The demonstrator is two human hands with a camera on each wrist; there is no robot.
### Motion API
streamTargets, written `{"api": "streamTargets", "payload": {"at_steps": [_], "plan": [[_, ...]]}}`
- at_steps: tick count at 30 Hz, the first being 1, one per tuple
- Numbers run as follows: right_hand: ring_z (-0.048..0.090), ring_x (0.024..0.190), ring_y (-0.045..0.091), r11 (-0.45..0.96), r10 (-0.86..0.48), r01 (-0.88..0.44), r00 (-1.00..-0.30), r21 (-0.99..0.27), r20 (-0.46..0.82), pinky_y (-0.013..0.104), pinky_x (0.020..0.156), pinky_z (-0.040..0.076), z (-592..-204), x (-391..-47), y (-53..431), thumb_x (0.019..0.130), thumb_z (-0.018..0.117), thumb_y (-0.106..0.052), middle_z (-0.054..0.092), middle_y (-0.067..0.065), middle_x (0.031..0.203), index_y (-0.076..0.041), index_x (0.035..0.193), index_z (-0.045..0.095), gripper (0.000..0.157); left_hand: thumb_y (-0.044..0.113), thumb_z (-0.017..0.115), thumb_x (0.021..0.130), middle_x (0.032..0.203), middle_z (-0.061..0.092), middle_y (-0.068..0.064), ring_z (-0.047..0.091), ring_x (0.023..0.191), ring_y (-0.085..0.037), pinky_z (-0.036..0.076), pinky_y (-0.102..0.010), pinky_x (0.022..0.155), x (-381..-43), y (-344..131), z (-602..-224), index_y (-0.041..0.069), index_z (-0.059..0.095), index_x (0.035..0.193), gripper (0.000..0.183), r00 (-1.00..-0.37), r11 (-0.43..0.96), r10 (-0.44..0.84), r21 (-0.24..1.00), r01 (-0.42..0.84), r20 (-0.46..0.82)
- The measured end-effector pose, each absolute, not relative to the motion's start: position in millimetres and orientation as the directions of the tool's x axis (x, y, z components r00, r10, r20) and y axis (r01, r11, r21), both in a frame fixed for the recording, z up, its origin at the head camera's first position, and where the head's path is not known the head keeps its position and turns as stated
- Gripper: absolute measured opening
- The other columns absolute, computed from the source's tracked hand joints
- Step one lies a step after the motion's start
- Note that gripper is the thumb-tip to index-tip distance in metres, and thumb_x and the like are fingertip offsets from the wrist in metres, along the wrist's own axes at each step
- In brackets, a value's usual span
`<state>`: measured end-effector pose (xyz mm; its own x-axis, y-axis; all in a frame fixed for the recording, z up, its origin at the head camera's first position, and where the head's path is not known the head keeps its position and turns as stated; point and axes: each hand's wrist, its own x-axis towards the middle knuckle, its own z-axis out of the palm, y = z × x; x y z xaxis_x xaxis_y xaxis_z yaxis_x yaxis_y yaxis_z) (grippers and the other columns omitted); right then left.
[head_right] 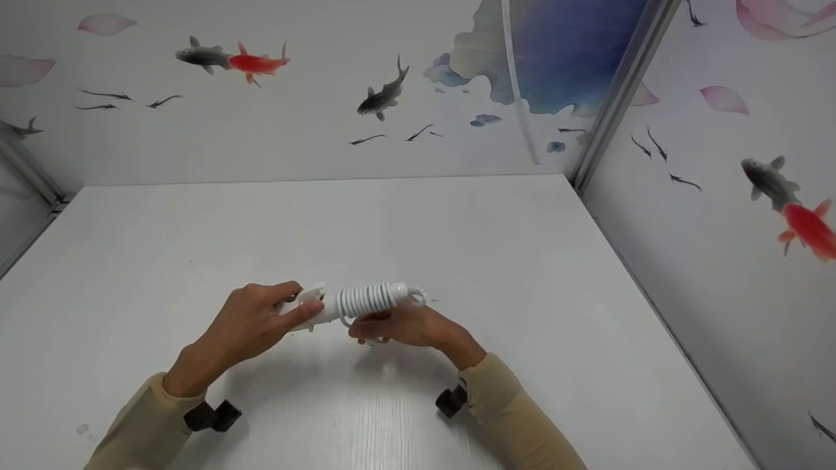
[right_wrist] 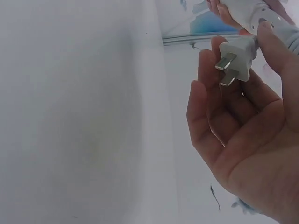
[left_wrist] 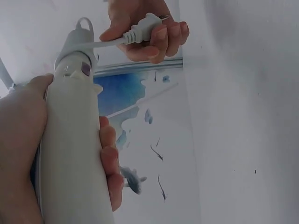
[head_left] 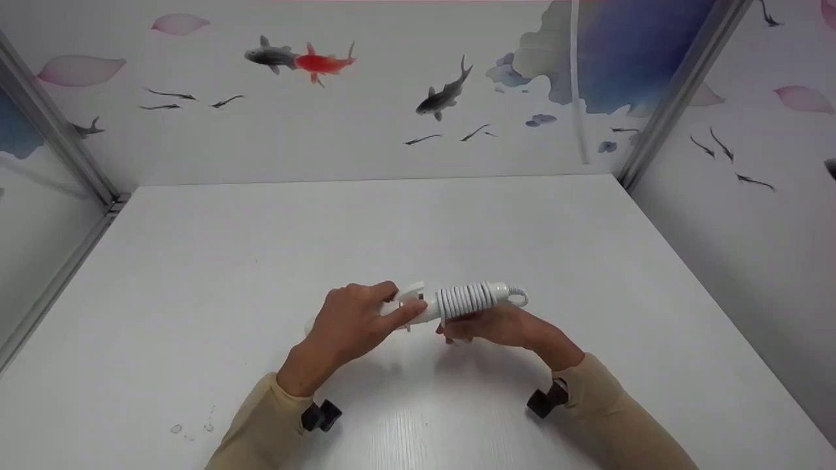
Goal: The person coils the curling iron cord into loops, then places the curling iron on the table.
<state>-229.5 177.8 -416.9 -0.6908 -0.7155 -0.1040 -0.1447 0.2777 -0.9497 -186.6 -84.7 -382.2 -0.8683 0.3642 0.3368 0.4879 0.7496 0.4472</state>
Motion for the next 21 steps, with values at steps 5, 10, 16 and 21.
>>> {"api": "streamTargets", "payload": {"at_steps": [5,10,16,21], "plan": [[0.064,0.079,0.005,0.226,-0.756,-0.167,-0.651,-0.96,-0.064,0.024,0.075,0.053,-406.6,-226.8,179.8,0.09,0.073,-0.014,0.071,-0.014,0.088,0.015,0.109,0.06,0.036,0.056,0.058,0.095,0.062,0.058,0.005,0.044,0.055,-0.009,0.035,-0.023,0.054,-187.8,-87.7,-383.9,0.015,0.066,0.086,0.043,-0.836,0.717,0.451,0.432,0.548,0.312],[0.061,0.072,0.005,0.278,-0.766,-0.184,-0.635,-0.943,-0.102,0.023,0.068,0.052,-409.6,-230.9,182.5,0.088,0.073,-0.011,0.07,-0.009,0.082,0.01,0.098,0.066,0.025,0.055,0.062,0.093,0.059,0.057,0.006,0.039,0.053,-0.003,0.031,-0.019,0.051,-188.1,-92.3,-384.5,0.015,0.064,0.08,0.042,-0.746,0.641,0.573,0.383,0.666,0.338],[0.047,0.064,0.006,0.444,-0.734,-0.299,-0.662,-0.845,-0.151,0.022,0.062,0.044,-415.8,-234.2,183.7,0.088,0.068,-0.008,0.059,-0.007,0.075,-0.005,0.093,0.072,0.007,0.06,0.064,0.09,0.056,0.046,0.01,0.031,0.052,0.0,0.023,-0.016,0.05,-188.5,-91.2,-384.7,0.015,0.065,0.076,0.047,-0.646,0.572,0.694,0.302,0.763,0.319],[0.046,0.057,0.005,0.484,-0.729,-0.301,-0.658,-0.822,-0.188,0.023,0.055,0.043,-416.5,-234.8,185.1,0.087,0.07,-0.01,0.055,-0.006,0.067,-0.012,0.092,0.074,0.007,0.066,0.07,0.081,0.055,0.035,0.011,0.023,0.052,-0.002,0.017,-0.017,0.05,-186.2,-86.1,-386.4,0.017,0.066,0.073,0.05,-0.595,0.574,0.734,0.168,0.801,0.327]]}}
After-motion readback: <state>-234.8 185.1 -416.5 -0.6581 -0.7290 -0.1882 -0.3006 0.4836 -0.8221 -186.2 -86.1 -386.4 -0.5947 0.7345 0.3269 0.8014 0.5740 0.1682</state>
